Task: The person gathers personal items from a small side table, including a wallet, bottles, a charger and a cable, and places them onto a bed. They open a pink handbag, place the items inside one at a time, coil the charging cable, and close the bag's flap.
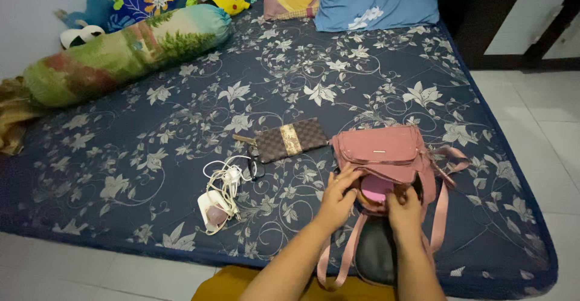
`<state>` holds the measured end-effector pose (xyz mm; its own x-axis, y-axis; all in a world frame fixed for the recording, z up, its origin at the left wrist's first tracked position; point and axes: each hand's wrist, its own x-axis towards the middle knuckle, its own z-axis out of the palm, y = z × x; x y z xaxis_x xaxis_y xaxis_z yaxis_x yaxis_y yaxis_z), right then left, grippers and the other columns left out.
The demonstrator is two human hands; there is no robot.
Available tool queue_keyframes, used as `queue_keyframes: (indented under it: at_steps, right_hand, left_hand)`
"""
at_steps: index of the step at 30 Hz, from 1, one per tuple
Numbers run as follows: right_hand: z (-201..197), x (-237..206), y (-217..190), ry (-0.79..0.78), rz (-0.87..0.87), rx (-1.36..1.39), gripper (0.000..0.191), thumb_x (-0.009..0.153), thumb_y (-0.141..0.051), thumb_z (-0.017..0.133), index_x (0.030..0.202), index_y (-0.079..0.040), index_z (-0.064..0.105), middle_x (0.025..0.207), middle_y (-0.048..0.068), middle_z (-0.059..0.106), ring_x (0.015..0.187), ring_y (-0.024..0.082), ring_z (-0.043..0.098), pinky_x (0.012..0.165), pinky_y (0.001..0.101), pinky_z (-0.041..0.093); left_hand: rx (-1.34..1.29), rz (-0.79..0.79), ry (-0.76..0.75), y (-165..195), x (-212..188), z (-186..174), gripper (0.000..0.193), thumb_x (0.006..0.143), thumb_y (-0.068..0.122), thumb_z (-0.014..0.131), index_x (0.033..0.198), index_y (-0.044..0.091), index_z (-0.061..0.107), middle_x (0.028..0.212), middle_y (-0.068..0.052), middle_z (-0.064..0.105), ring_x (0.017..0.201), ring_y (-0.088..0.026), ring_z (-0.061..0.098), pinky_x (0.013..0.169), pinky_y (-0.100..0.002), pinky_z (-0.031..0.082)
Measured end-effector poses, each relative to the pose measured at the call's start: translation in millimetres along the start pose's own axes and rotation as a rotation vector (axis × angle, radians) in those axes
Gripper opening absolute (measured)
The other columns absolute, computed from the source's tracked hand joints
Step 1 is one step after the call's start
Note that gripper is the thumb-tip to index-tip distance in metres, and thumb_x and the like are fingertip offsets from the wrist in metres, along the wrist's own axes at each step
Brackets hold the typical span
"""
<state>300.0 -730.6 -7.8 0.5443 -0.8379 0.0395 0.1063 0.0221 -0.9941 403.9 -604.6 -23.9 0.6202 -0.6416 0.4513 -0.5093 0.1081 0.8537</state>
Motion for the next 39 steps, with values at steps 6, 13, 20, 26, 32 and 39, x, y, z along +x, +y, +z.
queue_keyframes:
  at_steps: [6,13,20,26,32,39]
  right_hand:
    - [31,-4,-21,-0.054,-0.154,-0.081,0.051,0.08,-0.004,0.072,0.126,-0.001,0.053,0.103,0.017,0.071,0.078,0.029,0.069,0.069,0.0395,0.056]
    - [31,-4,-7,0.008,-0.291,-0.953,0.046,0.079,-0.027,0.079,0.115,0.001,0.07,0.107,0.028,0.072,0.099,0.047,0.07,0.087,0.0517,0.055]
    - [16,-4,10,-0.136,-0.116,-0.924,0.043,0.091,-0.03,0.065,0.124,-0.002,0.07,0.116,0.031,0.07,0.113,0.046,0.067,0.1,0.0532,0.052]
    - [-7,-36,-16,-0.445,-0.296,-1.099,0.029,0.089,-0.027,0.064,0.111,-0.015,0.078,0.099,0.022,0.074,0.095,0.042,0.07,0.083,0.0491,0.056]
    - [60,-43,-22,-0.83,-0.275,-1.098,0.03,0.086,-0.033,0.068,0.107,-0.016,0.079,0.1,0.016,0.077,0.095,0.035,0.074,0.083,0.043,0.058]
    - [187,-50,-11,-1.094,-0.44,-0.969,0.047,0.092,-0.022,0.065,0.138,-0.023,0.058,0.132,0.02,0.061,0.119,0.041,0.062,0.1,0.0443,0.052]
  left_hand:
    - [0.035,0.059,0.036,-11,-3,4,0.05,0.088,0.001,0.054,0.136,0.01,0.065,0.15,-0.016,0.059,0.152,-0.032,0.043,0.128,-0.058,0.009]
    - [0.107,0.064,0.011,-7,-9,5,0.047,0.089,0.001,0.054,0.134,0.01,0.066,0.147,-0.017,0.061,0.151,-0.034,0.045,0.127,-0.063,0.01]
    - [0.271,0.22,0.009,-11,-22,6,0.056,0.084,0.003,0.053,0.138,0.011,0.065,0.148,-0.018,0.06,0.149,-0.038,0.047,0.127,-0.067,0.016]
    - [0.458,0.125,-0.23,-14,-48,-1,0.049,0.084,0.009,0.058,0.132,0.014,0.065,0.151,-0.013,0.062,0.154,-0.034,0.046,0.123,-0.071,0.019]
    - [0.562,0.315,-0.132,-1,-37,-3,0.048,0.095,0.02,0.059,0.142,0.015,0.059,0.146,-0.009,0.061,0.147,-0.031,0.047,0.128,-0.07,0.021]
    - [0.587,0.304,-0.161,-9,-29,1,0.042,0.095,0.023,0.059,0.136,0.015,0.061,0.144,-0.008,0.062,0.145,-0.03,0.048,0.127,-0.067,0.024]
